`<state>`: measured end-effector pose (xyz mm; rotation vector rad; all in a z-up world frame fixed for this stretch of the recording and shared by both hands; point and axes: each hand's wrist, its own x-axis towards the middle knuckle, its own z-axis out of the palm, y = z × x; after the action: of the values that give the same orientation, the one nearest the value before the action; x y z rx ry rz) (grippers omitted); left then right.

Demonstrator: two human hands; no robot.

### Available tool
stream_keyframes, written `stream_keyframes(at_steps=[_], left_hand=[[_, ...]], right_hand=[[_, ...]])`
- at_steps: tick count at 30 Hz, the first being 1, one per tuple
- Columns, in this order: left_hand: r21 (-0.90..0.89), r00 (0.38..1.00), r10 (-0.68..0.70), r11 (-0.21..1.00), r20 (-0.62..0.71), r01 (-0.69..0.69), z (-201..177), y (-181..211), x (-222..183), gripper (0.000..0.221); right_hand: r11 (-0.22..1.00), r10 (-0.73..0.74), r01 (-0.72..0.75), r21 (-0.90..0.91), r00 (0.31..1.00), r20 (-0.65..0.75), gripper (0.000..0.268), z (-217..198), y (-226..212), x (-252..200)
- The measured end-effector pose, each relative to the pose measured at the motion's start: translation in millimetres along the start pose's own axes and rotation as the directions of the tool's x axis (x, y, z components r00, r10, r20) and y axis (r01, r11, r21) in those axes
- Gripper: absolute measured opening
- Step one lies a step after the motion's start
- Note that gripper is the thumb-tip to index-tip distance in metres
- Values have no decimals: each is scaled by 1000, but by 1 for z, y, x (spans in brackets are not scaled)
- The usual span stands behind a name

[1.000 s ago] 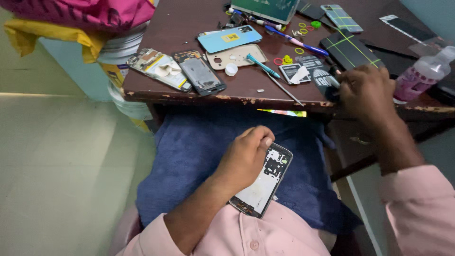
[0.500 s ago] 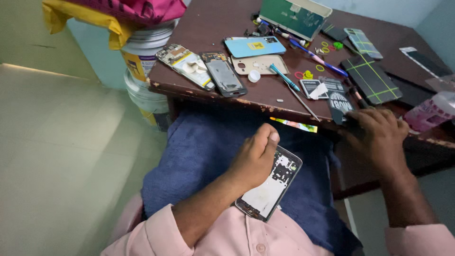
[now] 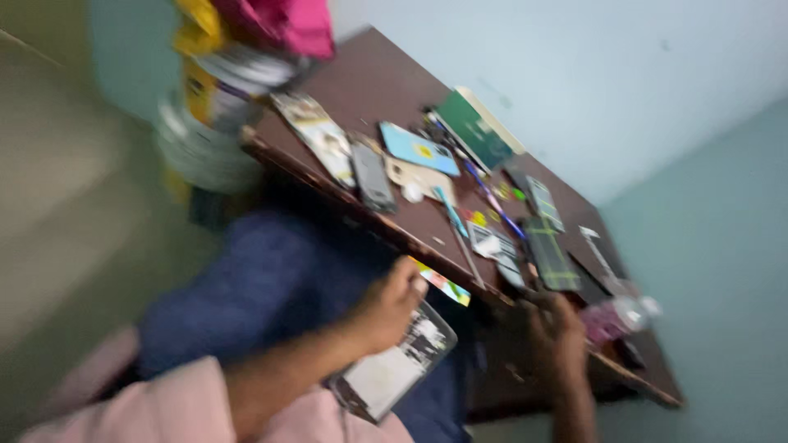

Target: The person uses a screwdriver to pry and separate the screen assembly from the smartphone's frame. They work along the edges of the device, carefully lifting the display to disconnect internal components.

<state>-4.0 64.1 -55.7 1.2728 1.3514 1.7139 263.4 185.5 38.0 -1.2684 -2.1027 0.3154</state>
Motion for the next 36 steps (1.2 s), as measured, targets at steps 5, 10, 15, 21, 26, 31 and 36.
stream_keyframes(at_steps=[5,10,15,21,26,31,36], left_hand=[[-12,966,-124,991,226,131,-12,25,-1,36],[52,813,-256,962,523,270,-30,53,-14,33],[-135,750,-259,898,608,419,-36,50,-11,21],[-93,710,-371,848,599,522,-36,49,-11,15],[-168,747,-386,821,542,546,-32,52,-9,18],[-437,781,-346,678,520,591,-30,65,-10,23],[-650,767,-348,408,538,641,-36,88,-7,35]], right_hand=[[982,160,-156,-108,987,26,17,4,19,20],[971,57,-14,-239,983,174,29,-2,47,30],[979,88,-26,-204,949,302,30,0,62,49],[982,-15,28,187,997,-74,17,-5,28,24],[841,219,-125,526,968,-119,10,-4,-18,-15],[770,-7,11,637,1000,-9,13,35,-25,-52],[802,360,-452,390,888,286,12,59,-35,-80]])
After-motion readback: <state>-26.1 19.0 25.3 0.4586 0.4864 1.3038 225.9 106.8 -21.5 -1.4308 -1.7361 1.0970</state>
